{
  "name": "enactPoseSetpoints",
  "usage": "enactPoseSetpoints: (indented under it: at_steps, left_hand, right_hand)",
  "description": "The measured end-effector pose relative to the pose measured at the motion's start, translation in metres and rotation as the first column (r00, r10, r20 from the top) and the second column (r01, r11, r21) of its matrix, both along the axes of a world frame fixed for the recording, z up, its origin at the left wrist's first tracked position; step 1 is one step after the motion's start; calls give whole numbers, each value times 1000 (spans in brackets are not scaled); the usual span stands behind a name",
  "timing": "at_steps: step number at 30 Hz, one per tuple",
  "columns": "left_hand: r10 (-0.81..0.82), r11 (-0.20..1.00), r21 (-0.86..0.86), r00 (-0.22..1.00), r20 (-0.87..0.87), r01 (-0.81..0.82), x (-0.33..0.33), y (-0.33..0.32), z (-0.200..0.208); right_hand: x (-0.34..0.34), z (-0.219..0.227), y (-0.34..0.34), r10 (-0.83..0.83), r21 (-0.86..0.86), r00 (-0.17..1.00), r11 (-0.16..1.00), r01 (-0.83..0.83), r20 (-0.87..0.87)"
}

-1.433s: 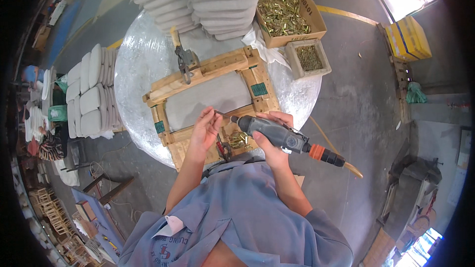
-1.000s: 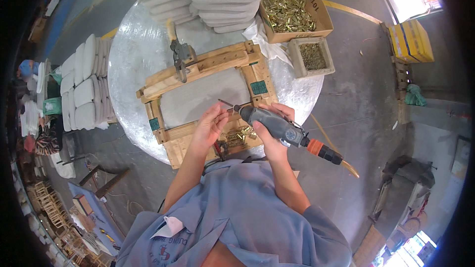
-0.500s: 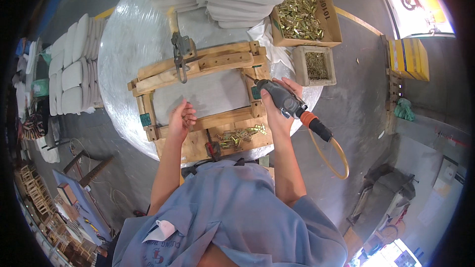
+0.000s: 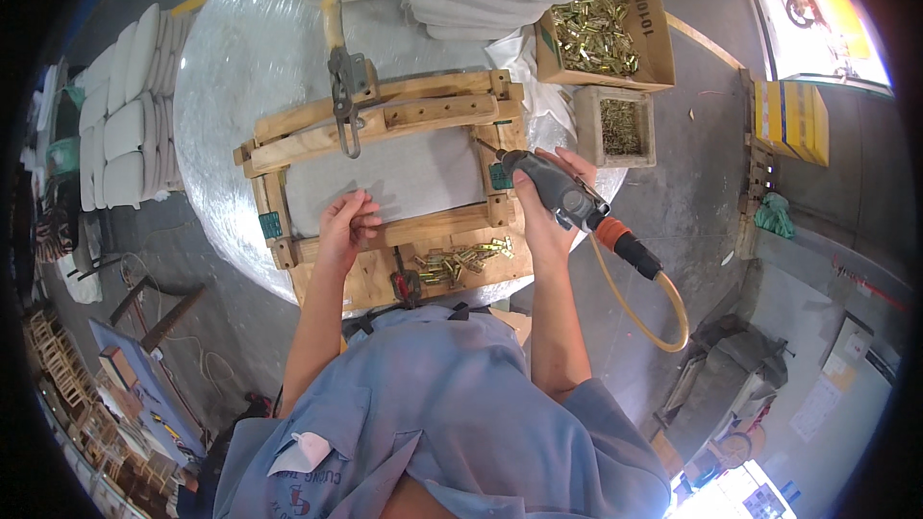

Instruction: The person uses a pneumatic drill to fasten screws into a wooden frame holding a cushion cover. They repeatedly load screws, drill them in, remove the finished cushion, and place it on a stack. The person then places a new cushion cover into the frame and repeats the process.

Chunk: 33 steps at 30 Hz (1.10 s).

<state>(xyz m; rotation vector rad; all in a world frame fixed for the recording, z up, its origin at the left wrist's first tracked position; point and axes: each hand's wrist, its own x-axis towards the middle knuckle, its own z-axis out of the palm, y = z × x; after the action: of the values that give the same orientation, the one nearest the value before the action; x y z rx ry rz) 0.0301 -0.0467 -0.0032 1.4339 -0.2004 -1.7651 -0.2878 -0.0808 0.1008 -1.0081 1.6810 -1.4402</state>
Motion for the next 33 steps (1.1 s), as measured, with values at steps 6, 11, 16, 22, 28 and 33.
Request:
enactPoseSetpoints:
  at_steps: [6, 11, 16, 22, 28, 33]
  left_hand:
    - [-3, 1000, -6, 1000, 14, 3, -1, 0, 1]
    - [7, 1000, -15, 1000, 14, -7, -3, 1, 3]
    - [9, 1000, -9, 1000, 14, -9, -4, 0, 5]
    - [10, 1000, -21, 1000, 6, -10, -2, 1, 3]
    - [-1, 1000, -7, 1000, 17, 1, -2, 1, 5]
    - [-14, 1000, -11, 1000, 9, 14, -1, 0, 5]
  right_hand:
    - [0, 7, -6, -10, -2, 999, 1000, 11, 39]
    - [-3, 6, -6, -7, 11, 999, 1000, 6, 34]
    - [-3, 7, -6, -7, 12, 999, 1000, 6, 52]
    - [-2, 4, -5, 1, 4, 999, 1000, -1, 40]
    - [2, 0, -5, 55, -79, 996, 995, -60, -71]
    - [4, 2, -5, 64, -39, 993, 997, -68, -100]
